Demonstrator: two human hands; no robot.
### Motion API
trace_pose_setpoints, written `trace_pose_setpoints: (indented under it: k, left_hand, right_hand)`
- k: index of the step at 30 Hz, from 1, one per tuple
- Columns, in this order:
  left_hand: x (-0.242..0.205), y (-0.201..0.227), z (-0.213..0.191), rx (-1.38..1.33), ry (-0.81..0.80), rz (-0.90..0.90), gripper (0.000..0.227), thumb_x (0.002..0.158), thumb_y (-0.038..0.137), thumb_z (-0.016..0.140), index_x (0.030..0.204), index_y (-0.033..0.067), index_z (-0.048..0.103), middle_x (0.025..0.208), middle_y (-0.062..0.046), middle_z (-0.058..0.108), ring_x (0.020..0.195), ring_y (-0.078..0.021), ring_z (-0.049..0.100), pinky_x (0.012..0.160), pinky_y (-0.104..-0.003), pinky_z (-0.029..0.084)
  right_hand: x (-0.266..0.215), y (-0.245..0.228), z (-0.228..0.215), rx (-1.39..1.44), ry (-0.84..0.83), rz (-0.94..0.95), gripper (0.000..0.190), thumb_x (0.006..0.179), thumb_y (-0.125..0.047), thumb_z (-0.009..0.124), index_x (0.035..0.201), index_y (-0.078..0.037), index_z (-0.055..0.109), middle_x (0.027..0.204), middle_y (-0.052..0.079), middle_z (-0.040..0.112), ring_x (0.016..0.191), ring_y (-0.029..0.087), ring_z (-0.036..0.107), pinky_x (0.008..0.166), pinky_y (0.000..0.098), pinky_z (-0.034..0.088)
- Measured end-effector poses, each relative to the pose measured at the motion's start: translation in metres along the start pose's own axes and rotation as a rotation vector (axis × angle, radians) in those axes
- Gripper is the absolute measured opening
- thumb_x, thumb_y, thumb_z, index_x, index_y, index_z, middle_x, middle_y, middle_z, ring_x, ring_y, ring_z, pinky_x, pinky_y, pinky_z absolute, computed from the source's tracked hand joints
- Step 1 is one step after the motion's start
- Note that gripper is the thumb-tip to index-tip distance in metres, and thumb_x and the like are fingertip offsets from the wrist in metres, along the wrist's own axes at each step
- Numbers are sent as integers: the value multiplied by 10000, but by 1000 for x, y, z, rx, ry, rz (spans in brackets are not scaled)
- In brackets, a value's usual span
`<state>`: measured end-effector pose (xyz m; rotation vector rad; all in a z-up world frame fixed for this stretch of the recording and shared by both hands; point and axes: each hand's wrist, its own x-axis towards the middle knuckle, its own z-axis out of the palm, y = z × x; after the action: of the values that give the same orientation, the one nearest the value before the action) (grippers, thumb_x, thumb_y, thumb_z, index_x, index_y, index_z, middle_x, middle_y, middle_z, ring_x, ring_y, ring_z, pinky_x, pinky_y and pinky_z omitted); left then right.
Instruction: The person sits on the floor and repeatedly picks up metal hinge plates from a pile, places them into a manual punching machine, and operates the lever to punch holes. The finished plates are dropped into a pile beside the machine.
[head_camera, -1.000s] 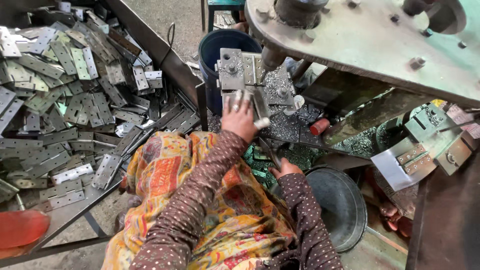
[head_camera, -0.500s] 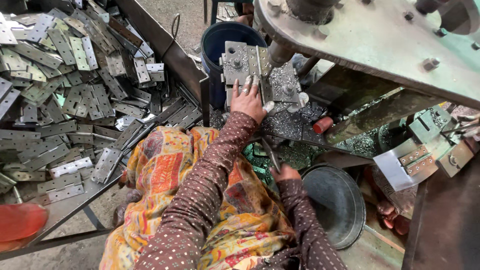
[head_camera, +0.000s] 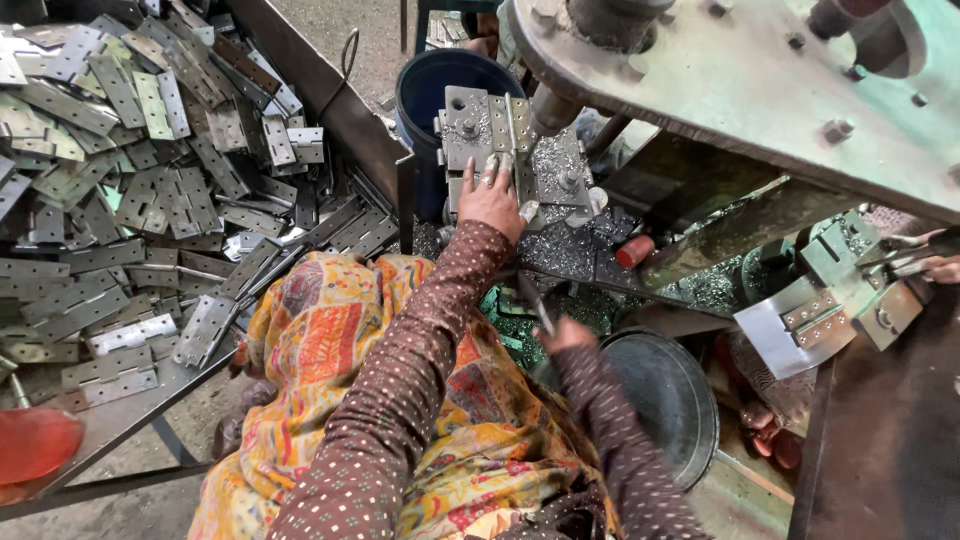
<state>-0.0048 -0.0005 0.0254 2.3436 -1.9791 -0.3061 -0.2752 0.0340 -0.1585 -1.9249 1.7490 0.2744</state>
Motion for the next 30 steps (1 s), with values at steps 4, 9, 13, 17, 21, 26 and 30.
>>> trace_pose_setpoints:
  k: [4, 9, 13, 17, 21, 26, 30]
  left_hand:
    - [1, -1, 10, -5, 71, 14, 526, 1031, 441, 357, 1219, 85, 695, 1632, -134, 268, 1517, -293, 206, 1243, -532, -25]
    - [-1, 1, 15, 43, 96, 12, 456, 1041, 343, 379, 1215, 80, 709, 1627, -130, 305, 1531, -287, 250, 1252, -530, -10]
    - [22, -6, 13, 27, -39, -4, 450, 1032, 323, 356, 1212, 102, 704, 1670, -121, 202, 1516, -277, 227, 1224, -532, -41]
    - [42, -9, 19, -36, 30, -21, 414, 1026, 313, 349, 1257, 195, 672, 1647, -90, 218, 1522, -276, 193, 1230, -524, -74]
    - [48, -11, 14, 41, 91, -7, 398, 1016, 310, 387, 1219, 141, 685, 1637, -76, 235, 1483, -265, 228, 1208, -558, -89]
    - [36, -10, 9, 43, -76, 1, 389, 1030, 358, 425, 1105, 154, 747, 1672, -54, 212, 1543, -258, 179, 1225, -534, -78]
    - [39, -11, 10, 32, 46, 3, 403, 1030, 336, 399, 1126, 130, 731, 1637, -93, 248, 1505, -280, 213, 1195, -543, -54]
  right_hand:
    - [4, 16, 43, -140, 201, -125, 541, 925, -592, 658, 1149, -100, 658, 859, 177, 740, 787, 361, 708, 745, 483, 566]
    - [17, 14, 12, -52, 11, -92, 603, 827, -622, 713, 1079, -75, 684, 889, 174, 744, 797, 343, 734, 738, 463, 583]
    - [14, -1, -31, -168, 51, -144, 594, 811, -652, 677, 1065, -115, 691, 869, 144, 754, 791, 317, 734, 772, 445, 569]
    - [1, 2, -12, -99, 76, -121, 582, 858, -631, 643, 1048, -82, 688, 844, 161, 739, 773, 339, 734, 733, 453, 586]
    - [7, 12, 29, -135, 172, -122, 578, 879, -616, 640, 1090, -79, 658, 848, 192, 724, 782, 388, 717, 727, 483, 573]
    - [21, 15, 14, -66, 59, -116, 577, 795, -610, 697, 1057, -96, 689, 864, 183, 728, 792, 367, 724, 743, 462, 571]
    - [28, 12, -17, -193, 27, -106, 606, 815, -649, 690, 1029, -82, 700, 871, 177, 739, 805, 349, 731, 757, 452, 575]
